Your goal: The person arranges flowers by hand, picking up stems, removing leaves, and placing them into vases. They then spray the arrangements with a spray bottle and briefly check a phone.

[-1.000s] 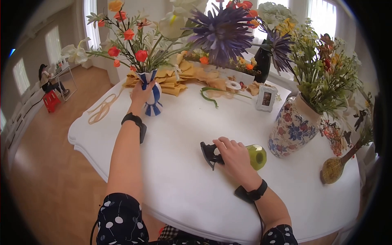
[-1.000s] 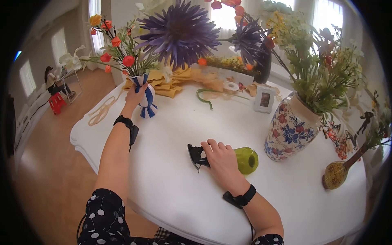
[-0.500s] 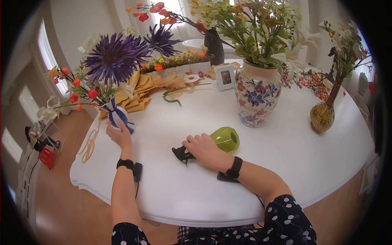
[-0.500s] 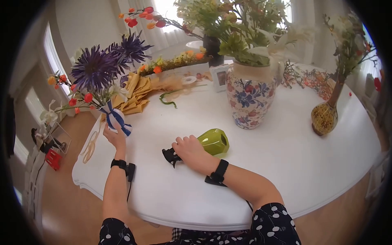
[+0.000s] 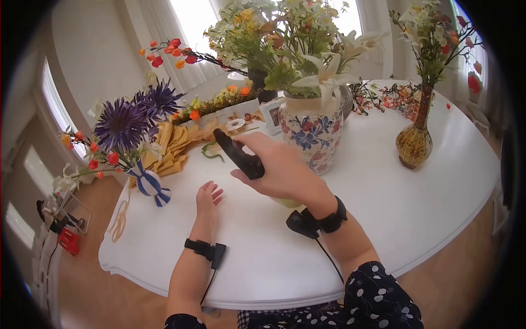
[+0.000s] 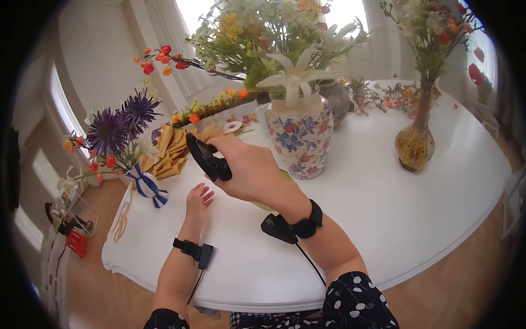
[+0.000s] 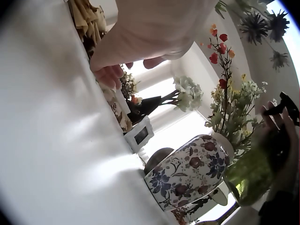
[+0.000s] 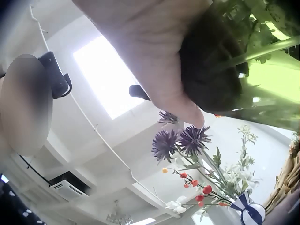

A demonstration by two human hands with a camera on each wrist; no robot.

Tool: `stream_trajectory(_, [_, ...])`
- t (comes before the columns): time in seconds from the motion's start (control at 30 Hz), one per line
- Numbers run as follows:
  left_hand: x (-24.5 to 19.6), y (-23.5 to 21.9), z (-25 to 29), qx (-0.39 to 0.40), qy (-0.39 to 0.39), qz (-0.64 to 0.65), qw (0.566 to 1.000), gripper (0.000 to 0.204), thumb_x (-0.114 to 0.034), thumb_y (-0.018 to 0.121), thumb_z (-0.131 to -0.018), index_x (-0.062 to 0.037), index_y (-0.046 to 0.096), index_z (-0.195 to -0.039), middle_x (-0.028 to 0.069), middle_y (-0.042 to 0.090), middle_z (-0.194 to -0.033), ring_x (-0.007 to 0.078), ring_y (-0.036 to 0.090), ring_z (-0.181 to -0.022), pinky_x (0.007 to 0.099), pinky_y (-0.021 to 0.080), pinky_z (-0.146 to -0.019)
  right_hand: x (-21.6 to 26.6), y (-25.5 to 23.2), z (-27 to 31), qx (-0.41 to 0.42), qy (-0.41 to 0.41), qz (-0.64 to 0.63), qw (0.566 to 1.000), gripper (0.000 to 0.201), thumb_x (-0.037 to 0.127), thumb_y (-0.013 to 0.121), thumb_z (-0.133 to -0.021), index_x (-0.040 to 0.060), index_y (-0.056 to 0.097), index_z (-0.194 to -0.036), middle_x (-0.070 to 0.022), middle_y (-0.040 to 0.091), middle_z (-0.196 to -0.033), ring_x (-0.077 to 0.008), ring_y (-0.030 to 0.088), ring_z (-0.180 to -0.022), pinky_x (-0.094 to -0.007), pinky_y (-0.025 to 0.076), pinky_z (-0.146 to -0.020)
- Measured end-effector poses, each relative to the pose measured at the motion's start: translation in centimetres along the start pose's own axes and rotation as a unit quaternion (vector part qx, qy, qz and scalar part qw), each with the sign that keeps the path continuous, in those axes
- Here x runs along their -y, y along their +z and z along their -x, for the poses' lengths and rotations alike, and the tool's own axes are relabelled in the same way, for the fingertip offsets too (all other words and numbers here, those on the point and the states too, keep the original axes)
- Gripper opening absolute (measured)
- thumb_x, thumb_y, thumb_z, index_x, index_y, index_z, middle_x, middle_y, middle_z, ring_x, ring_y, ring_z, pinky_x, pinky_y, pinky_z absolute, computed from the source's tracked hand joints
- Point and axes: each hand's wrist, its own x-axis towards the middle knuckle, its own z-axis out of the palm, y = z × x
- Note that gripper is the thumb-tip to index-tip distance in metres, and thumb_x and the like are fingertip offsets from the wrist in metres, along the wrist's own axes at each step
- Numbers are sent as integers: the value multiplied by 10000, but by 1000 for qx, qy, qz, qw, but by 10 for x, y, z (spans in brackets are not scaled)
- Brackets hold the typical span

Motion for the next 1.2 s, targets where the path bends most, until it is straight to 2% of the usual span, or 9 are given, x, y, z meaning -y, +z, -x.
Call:
stream_trajectory(0.03, [4, 17, 8, 32, -14, 26, 999, 303, -264, 554, -929, -93, 526, -1177, 59, 583, -1081, 199, 613, -948, 313, 481, -754, 3, -10, 1, -1, -2, 2, 1000, 495, 251, 757, -761, 82, 558, -1182, -97, 620, -1066, -281, 647, -872, -365, 503, -721])
stream_trajectory(0.1, [13, 47, 19, 65, -26, 53, 996, 292, -273, 550, -931, -97, 536, -1164, 55, 592, -1065, 203, 614, -949, 317, 480, -769, 5, -23, 3, -89, -8, -42, 995, 505, 248, 768, -774, 54, 552, -1188, -97, 620, -1024, -257, 635, -783, -321, 493, -683])
stream_trajectory(0.13, [19, 60, 20, 109, -50, 81, 989, 327, -271, 566, -923, -81, 513, -1185, 69, 575, -1086, 208, 600, -957, 325, 472, -788, 4, -27, 3, -145, -57, -24, 988, 509, 205, 775, -773, 33, 549, -1195, -72, 608, -927, -191, 598, -691, -279, 474, -634])
stream_trajectory(0.27, [39, 105, 25, 231, -101, 157, 955, 334, -256, 570, -923, -55, 491, -1177, 88, 557, -1098, 221, 567, -996, 337, 455, -840, 3, -41, 6, -146, -22, -89, 985, 484, 160, 772, -771, 30, 558, -1185, -32, 556, -808, -98, 545, -636, -247, 450, -594])
stream_trajectory(0.37, [48, 127, 34, 269, -106, 202, 936, 294, -225, 547, -936, -32, 488, -1149, 107, 557, -1097, 234, 556, -1011, 354, 454, -860, -8, -43, 4, -167, -25, -76, 983, 478, 162, 771, -771, 34, 564, -1182, -37, 566, -822, -99, 544, -629, -242, 447, -591])
stream_trajectory(0.8, [64, 129, 33, 246, -119, 230, 934, 286, -162, 535, -941, 33, 489, -1145, 163, 543, -1095, 284, 571, -1002, 388, 482, -902, -24, -36, -4, -190, 29, -38, 981, 404, 169, 739, -812, 54, 585, -1167, 31, 575, -738, -26, 484, -604, -202, 406, -567])
stream_trajectory(1.03, [60, 129, 38, 234, -132, 232, 935, 291, -146, 532, -940, 35, 484, -1163, 157, 548, -1085, 284, 583, -984, 392, 492, -893, -26, -34, -5, -195, 48, -72, 977, 328, 150, 729, -817, 33, 592, -1091, 10, 605, -772, -36, 520, -588, -204, 417, -568])
stream_trajectory(1.1, [59, 130, 40, 229, -127, 218, 940, 257, -172, 527, -946, 23, 518, -1114, 144, 570, -1061, 260, 569, -1014, 366, 476, -913, -29, -33, -5, -214, 5, -48, 976, 292, 141, 727, -814, 32, 596, -1050, -11, 616, -794, -47, 543, -598, -209, 441, -583])
stream_trajectory(1.2, [56, 130, 42, 230, -126, 220, 940, 255, -169, 524, -948, 26, 517, -1113, 148, 570, -1056, 270, 570, -1013, 370, 478, -911, -28, -31, -5, -222, -1, -47, 974, 281, 129, 728, -808, 33, 599, -1038, -16, 617, -809, -54, 551, -600, -212, 457, -596])
